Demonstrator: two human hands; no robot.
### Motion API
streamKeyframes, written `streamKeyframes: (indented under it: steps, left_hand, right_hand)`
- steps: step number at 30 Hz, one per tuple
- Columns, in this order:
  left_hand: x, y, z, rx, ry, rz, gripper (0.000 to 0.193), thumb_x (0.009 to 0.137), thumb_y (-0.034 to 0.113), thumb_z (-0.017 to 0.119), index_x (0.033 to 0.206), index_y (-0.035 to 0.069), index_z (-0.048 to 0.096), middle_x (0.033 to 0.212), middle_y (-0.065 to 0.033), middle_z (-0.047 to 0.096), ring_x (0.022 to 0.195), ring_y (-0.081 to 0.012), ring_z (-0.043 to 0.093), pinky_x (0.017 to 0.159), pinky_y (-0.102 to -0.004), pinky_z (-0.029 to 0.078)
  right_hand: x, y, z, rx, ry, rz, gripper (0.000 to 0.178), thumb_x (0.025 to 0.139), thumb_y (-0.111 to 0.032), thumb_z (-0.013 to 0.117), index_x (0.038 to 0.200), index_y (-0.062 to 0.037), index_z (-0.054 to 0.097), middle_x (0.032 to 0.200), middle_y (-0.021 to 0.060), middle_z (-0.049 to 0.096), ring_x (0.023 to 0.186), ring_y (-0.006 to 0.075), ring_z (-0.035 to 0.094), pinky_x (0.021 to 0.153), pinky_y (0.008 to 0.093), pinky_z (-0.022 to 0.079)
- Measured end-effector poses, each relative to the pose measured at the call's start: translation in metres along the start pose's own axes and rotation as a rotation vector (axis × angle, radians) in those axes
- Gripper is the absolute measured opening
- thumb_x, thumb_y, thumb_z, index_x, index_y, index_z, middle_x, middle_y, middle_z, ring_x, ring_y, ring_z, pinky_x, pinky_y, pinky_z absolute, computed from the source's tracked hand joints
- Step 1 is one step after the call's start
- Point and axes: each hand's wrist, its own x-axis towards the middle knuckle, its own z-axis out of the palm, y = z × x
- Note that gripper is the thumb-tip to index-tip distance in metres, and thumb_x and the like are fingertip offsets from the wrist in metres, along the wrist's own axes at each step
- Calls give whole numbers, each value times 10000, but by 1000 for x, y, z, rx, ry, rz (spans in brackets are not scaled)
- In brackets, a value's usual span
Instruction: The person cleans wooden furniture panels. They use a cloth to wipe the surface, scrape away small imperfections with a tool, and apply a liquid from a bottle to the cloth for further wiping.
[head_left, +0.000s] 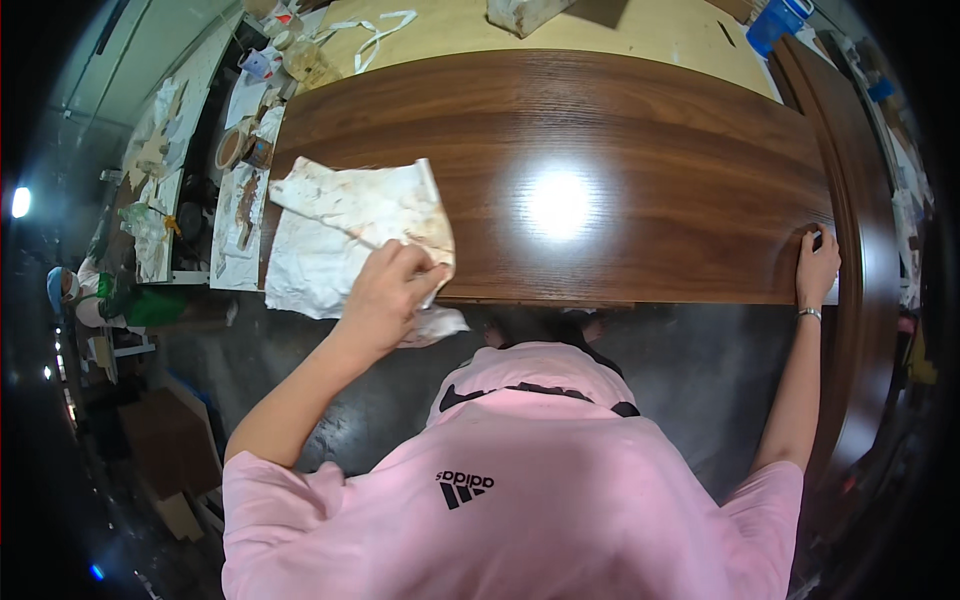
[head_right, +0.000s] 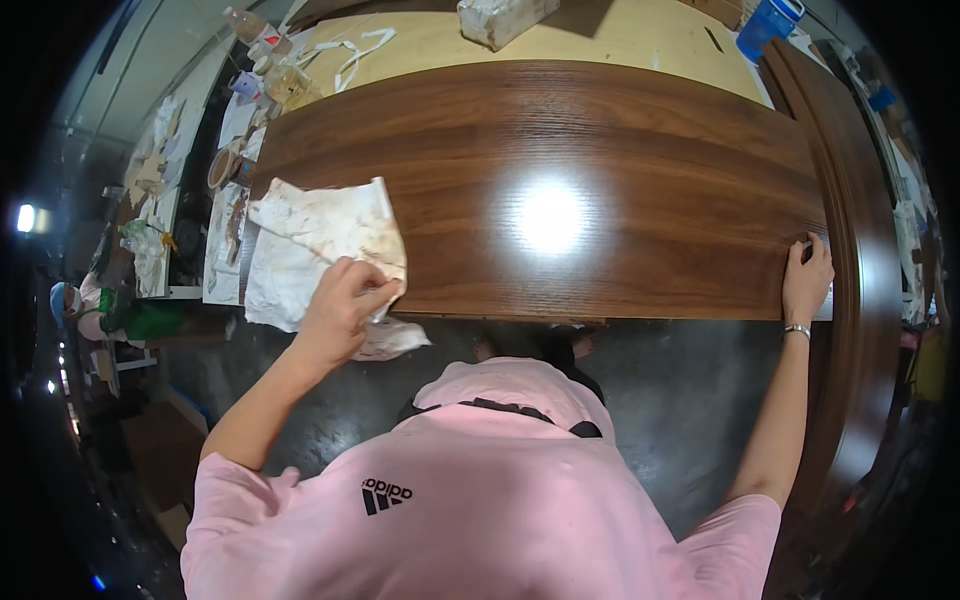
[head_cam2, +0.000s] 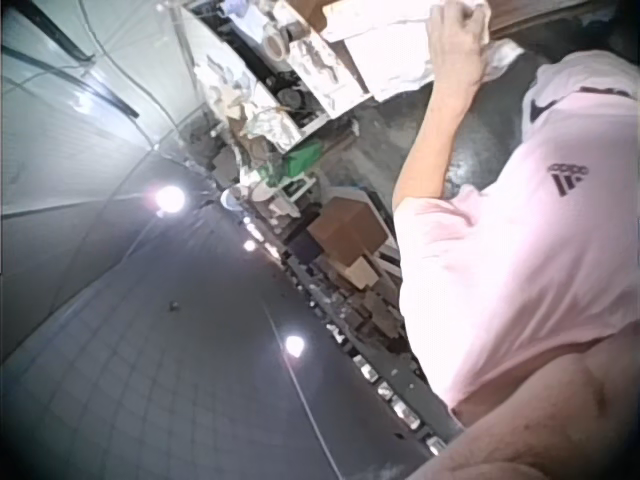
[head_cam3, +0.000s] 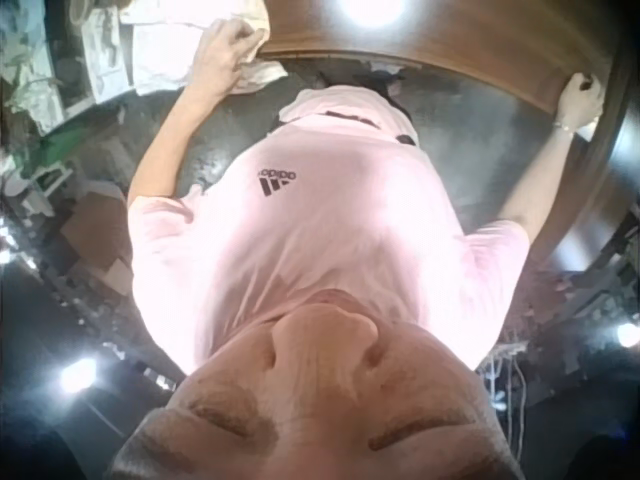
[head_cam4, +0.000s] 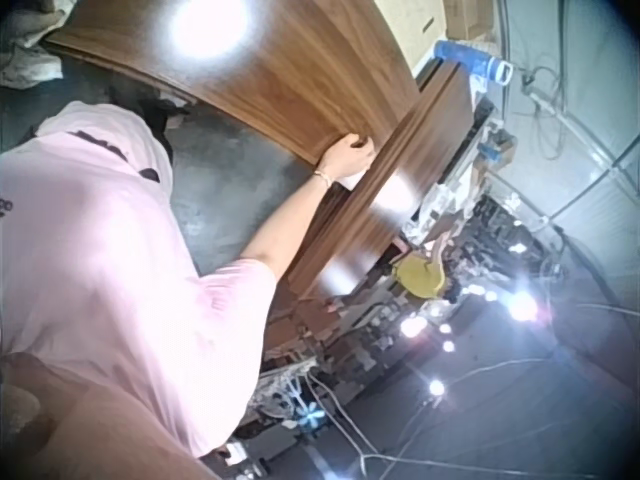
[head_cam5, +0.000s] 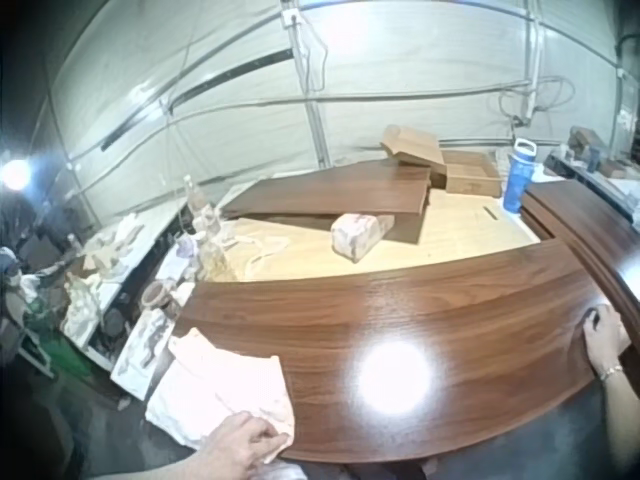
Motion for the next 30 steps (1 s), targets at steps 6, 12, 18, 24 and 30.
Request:
streamKeyframes:
  steps: [6,12,18,24,30]
  left_hand:
    - [19,17,10,39,65,93,427,643,-34,633,1063,10,703,921,-99,574,872,-297,534,787,-388,455]
    - [4,6,5,93,65,40,383,682,-2,621,1061,-10,671,885,-89,541,888,-287,546,762,-393,444]
    - [19,11,17,-66,59,85,458,624,-12,634,1064,84,721,940,-57,597,917,-273,558,799,-409,428]
    - [-8,-119,26,260,165,-415,569,925,306,598,1439,112,450,1553,-140,341,1434,-368,299,1096,-626,263]
    - [120,-179,39,315,118,-486,597,997,468,448,1502,159,379,1611,-99,260,1485,-330,215,1117,-650,224]
  right_hand:
    - [-3,-4,-4,3,-3,2,436,952,-329,523,1313,-91,582,1347,158,562,1231,372,509,1030,462,424]
    - [-4,-10,-7,20,5,18,427,951,-324,525,1302,-90,592,1344,152,566,1227,366,512,1028,458,425]
    - [-1,-1,2,43,5,-21,433,952,-320,525,1302,-74,589,1342,148,568,1233,363,508,1033,459,420]
    - [-6,-5,-6,7,36,-25,425,956,-301,521,1308,-71,579,1351,147,563,1225,367,513,1030,460,420]
    - [-5,-21,-3,13,68,-32,390,945,-262,549,1272,-54,587,1338,170,563,1206,371,521,1018,465,426]
